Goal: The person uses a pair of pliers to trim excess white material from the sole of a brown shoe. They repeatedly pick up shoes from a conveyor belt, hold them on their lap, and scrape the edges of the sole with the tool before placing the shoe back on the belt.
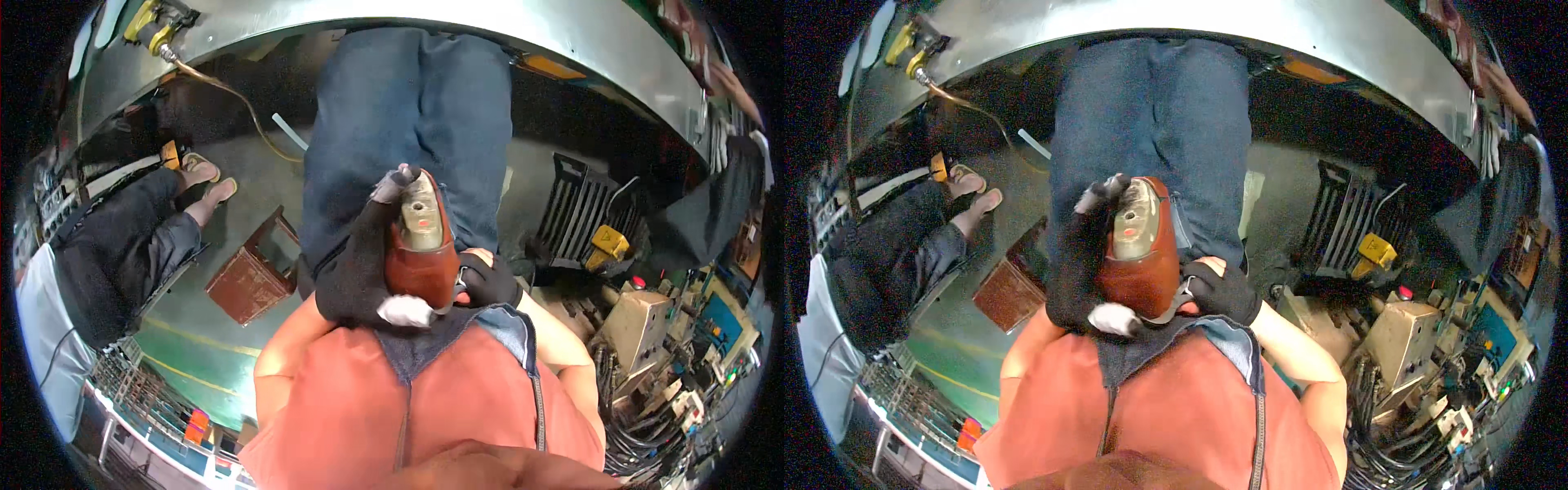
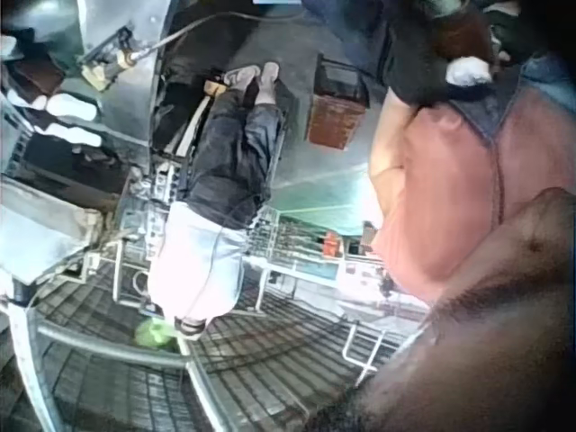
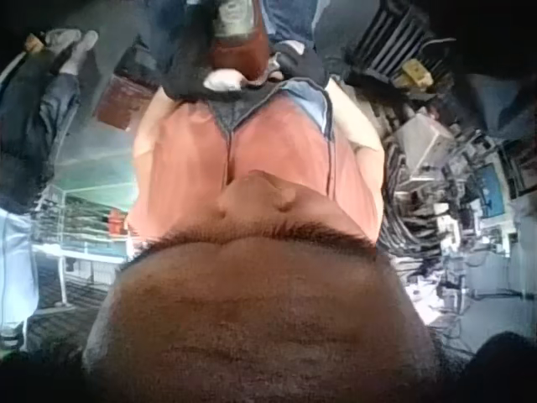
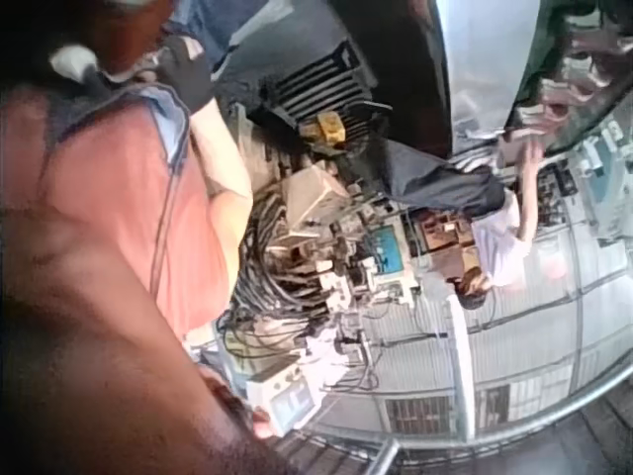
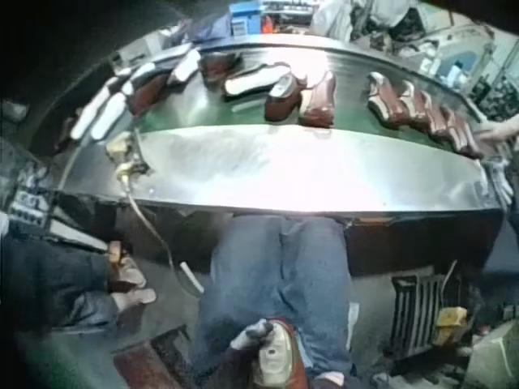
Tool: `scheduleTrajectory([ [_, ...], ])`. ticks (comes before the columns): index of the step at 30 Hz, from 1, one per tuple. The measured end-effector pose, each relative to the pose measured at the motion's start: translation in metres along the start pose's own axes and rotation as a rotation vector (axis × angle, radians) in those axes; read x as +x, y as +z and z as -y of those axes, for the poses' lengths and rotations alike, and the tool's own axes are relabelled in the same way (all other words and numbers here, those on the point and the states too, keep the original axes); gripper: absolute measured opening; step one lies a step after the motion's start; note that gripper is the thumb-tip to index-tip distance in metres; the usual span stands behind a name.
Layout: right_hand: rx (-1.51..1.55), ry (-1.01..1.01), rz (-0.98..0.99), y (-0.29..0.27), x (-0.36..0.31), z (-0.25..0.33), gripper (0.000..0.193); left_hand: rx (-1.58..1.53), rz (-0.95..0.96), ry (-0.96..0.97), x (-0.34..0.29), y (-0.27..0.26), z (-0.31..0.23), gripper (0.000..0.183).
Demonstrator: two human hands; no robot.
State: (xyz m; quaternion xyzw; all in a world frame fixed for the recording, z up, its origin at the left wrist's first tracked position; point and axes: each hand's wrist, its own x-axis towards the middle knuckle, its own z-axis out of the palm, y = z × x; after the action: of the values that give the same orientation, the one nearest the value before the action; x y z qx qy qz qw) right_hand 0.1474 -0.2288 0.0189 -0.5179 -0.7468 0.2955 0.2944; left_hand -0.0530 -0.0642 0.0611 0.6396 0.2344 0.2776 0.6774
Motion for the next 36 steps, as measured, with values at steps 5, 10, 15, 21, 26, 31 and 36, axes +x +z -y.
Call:
scheduleTrajectory([
  [5,-0.145,0.016,0.005,-0.019,0.019,-0.013,0.034,-0.425,0.025,-0.234,0.026,-0.013,0.095,0.085],
  [10,0.251,0.573,-0.133,-0.101,0.114,0.030,0.034,0.065,-0.107,-0.331,0.073,-0.029,0.059,0.056],
  [15,0.289,0.828,-0.003,-0.085,0.133,-0.037,0.057,0.621,-0.284,-0.239,0.095,-0.007,0.054,0.038],
  [21,0.426,0.770,0.064,-0.101,0.124,-0.037,0.052,0.176,-0.326,-0.152,0.057,-0.016,0.095,0.045],
  [26,-0.009,0.470,0.387,-0.116,0.127,-0.035,0.051,0.584,-0.151,0.002,0.032,0.010,0.058,0.057],
  [31,-0.331,0.459,0.267,-0.105,0.123,-0.027,0.054,0.084,0.054,-0.125,0.061,-0.024,0.037,0.050],
  [36,0.726,0.897,0.480,-0.112,0.077,-0.070,0.052,0.133,-0.283,-0.176,0.099,0.028,0.074,0.047],
])
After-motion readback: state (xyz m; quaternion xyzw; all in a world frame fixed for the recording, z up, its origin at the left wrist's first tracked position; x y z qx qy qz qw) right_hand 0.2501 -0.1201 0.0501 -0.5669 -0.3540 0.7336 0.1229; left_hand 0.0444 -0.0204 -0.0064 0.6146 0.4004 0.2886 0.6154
